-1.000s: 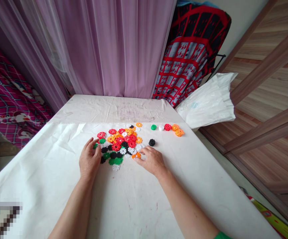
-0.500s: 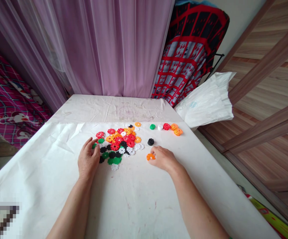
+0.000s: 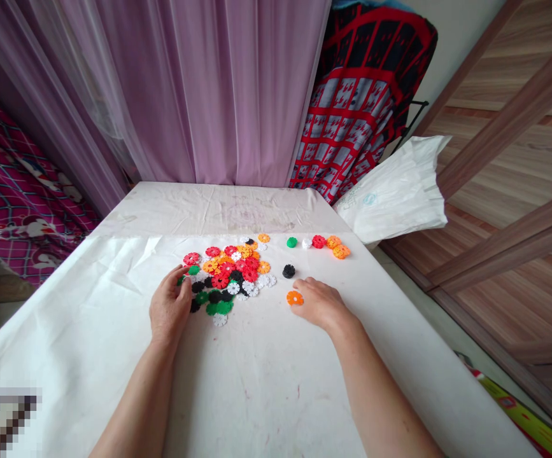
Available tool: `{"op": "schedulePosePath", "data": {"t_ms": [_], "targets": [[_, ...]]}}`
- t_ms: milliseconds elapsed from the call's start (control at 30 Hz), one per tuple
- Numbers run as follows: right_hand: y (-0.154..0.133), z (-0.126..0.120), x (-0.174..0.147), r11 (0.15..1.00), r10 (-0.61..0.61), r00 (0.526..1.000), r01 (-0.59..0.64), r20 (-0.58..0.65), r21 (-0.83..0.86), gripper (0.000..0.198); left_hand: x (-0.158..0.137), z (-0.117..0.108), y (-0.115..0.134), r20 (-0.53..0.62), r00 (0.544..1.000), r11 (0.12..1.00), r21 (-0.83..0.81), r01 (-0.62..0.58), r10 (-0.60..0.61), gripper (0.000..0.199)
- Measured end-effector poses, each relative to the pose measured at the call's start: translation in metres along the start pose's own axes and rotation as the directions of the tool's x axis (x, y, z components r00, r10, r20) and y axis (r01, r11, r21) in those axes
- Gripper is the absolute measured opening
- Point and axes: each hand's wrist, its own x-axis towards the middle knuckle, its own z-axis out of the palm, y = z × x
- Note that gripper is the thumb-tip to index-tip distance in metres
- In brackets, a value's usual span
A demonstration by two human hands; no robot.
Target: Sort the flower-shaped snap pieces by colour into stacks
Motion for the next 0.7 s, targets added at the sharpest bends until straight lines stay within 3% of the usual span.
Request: {"op": "schedulePosePath", "data": {"t_ms": [133, 300, 500, 700], "targets": [[-0.032, -0.006, -0.017, 0.990, -0.141, 0.990, 0.141, -0.010, 0.028, 0.021, 0.001, 0.002, -0.003, 0.009, 0.999, 0.999, 0.005, -0.037, 0.037, 0.032], [-0.075, 0.009, -0.030, 0.918, -0.382, 0.919, 0.364, 0.099, 0.158, 0.014, 0.004, 0.004, -0.010, 0.014, 0.987, 0.985, 0.070, -0.159, 0.158, 0.032], [-0.080, 0.041, -0.014, 0.905, -0.336, 0.935, 0.354, -0.113, 0.238, 0.016, 0.004, 0.007, -0.015, 0.059, 0.970, 0.952, 0.187, -0.244, 0.237, 0.033], [-0.076, 0.069, -0.008, 0.872, -0.300, 0.906, 0.387, -0.299, 0.300, 0.013, 0.003, 0.009, -0.016, 0.113, 0.949, 0.920, 0.237, -0.313, 0.294, 0.033]]}}
